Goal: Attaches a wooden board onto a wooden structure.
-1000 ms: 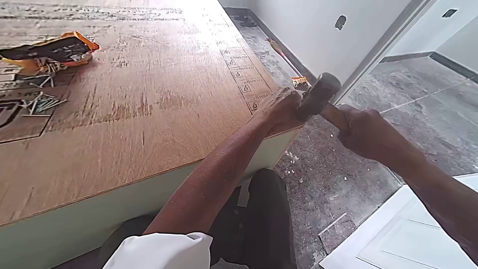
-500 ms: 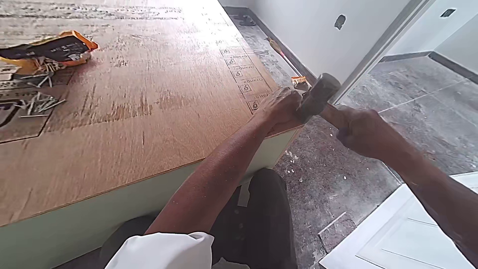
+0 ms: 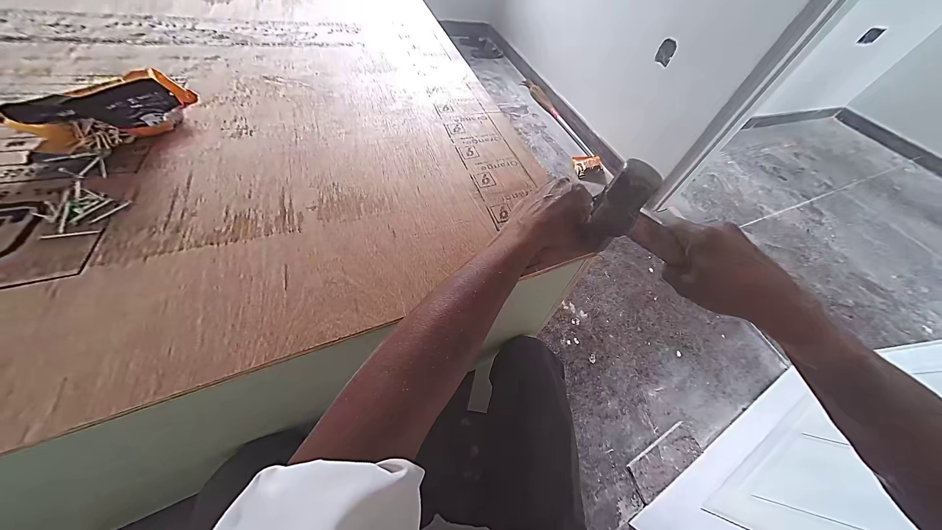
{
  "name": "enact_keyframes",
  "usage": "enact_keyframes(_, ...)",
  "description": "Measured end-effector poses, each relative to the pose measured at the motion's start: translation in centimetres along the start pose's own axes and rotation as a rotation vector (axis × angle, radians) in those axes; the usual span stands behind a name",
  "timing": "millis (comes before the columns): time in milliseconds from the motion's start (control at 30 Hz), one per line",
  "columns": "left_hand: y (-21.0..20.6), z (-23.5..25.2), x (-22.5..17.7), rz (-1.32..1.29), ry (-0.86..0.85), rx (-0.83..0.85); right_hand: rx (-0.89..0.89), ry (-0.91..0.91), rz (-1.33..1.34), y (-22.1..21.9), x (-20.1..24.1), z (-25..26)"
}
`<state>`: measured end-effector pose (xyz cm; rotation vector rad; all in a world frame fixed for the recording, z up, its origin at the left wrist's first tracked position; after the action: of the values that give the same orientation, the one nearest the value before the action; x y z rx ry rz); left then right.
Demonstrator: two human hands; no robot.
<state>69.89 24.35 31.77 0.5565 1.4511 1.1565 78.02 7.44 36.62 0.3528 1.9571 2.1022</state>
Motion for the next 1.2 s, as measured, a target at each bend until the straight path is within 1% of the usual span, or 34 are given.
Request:
enact_keyframes(33,0.1,0.1,0.1,-0.008,0.013,-0.001,-0.018,0.024,-0.020,0.3,-0.1,0.2)
enact_keyframes(100,0.4,0.0,0.1,-0.027,0.045,0.013,-0.143,0.053,0.053,2.1,0.1,-0.3)
enact_keyframes(200,-0.2,0.5,0.6,-0.011,0.007,0.002,-0.381,-0.059,0.245,6.1,-0.6,-1.7)
enact_keyframes(267,-0.2,0.7,0.8,-0.027,-0.005,-0.005,-0.528,-0.119,0.422,7.1,-1.7,-1.9)
enact_keyframes(300,-0.2,0.7,0.8,-0.057,0.000,-0.006,-0.557,-0.113,0.474,6.9,-1.8,-1.9)
enact_keyframes(333,0.1,0.6,0.8,-0.098,0.010,-0.006,-0.525,-0.100,0.426,6.2,-1.4,-2.0)
enact_keyframes(367,0.4,0.4,0.6,-0.136,0.015,-0.008,-0.419,-0.086,0.332,4.8,-0.7,-1.9)
enact_keyframes(433,0.9,0.3,0.6,-0.212,0.021,-0.009,-0.094,-0.056,0.121,1.1,0.2,-0.9)
enact_keyframes(467,0.7,0.4,0.7,-0.252,0.016,-0.010,0.010,-0.045,0.054,-0.3,0.2,-0.6)
enact_keyframes(500,0.8,0.6,0.9,-0.284,0.011,-0.015,0.028,-0.015,0.004,-0.5,0.0,-0.4)
enact_keyframes(533,1.1,0.6,1.3,-0.316,0.017,-0.028,-0.011,0.018,-0.006,-0.1,0.0,-0.2)
enact_keyframes(600,1.2,0.6,1.7,-0.356,0.022,-0.034,-0.142,0.036,0.090,1.6,0.0,-0.7)
enact_keyframes(733,0.8,0.7,1.5,-0.362,0.058,0.023,-0.456,-0.088,0.365,6.4,-1.5,-1.7)
enact_keyframes(767,0.7,0.7,1.5,-0.360,0.078,0.039,-0.516,-0.105,0.449,6.8,-1.9,-1.5)
enact_keyframes(800,0.7,0.7,1.5,-0.364,0.096,0.044,-0.539,-0.095,0.509,6.7,-1.8,-1.4)
enact_keyframes(833,0.7,0.7,1.5,-0.380,0.102,0.040,-0.509,-0.080,0.481,6.0,-1.5,-1.2)
enact_keyframes(867,0.9,0.6,1.5,-0.402,0.099,0.031,-0.410,-0.062,0.375,4.7,-0.9,-1.2)
enact_keyframes(933,1.1,0.6,1.7,-0.464,0.059,0.002,-0.098,-0.036,0.126,1.0,-0.1,-0.4)
enact_keyframes(967,0.9,0.7,1.7,-0.490,0.032,-0.006,0.012,-0.040,0.044,-0.3,-0.1,-0.2)
enact_keyframes(1000,0.8,0.8,1.6,-0.502,0.011,-0.018,0.032,-0.028,-0.003,-0.6,-0.3,0.0)
enact_keyframes(1033,0.7,0.8,1.8,-0.507,0.006,-0.034,0.011,-0.008,-0.018,-0.2,-0.3,0.0)
enact_keyframes(1100,1.0,0.8,2.0,-0.511,0.029,-0.022,-0.123,0.019,0.078,1.7,-0.3,-0.4)
enact_keyframes(1200,0.5,0.5,2.0,-0.540,0.069,-0.002,-0.369,-0.075,0.328,5.9,-0.8,-1.7)
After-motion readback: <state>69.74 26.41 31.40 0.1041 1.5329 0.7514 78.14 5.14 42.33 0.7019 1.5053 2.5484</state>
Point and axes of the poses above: each hand's wrist, its own z-axis towards the middle knuckle, its own y-axis out of the back of the hand, x = y × z, the point moved 6 cm from there along z, towards the middle knuckle, and after that the axes turned 4 degrees about -z, right-handed, at the moved point
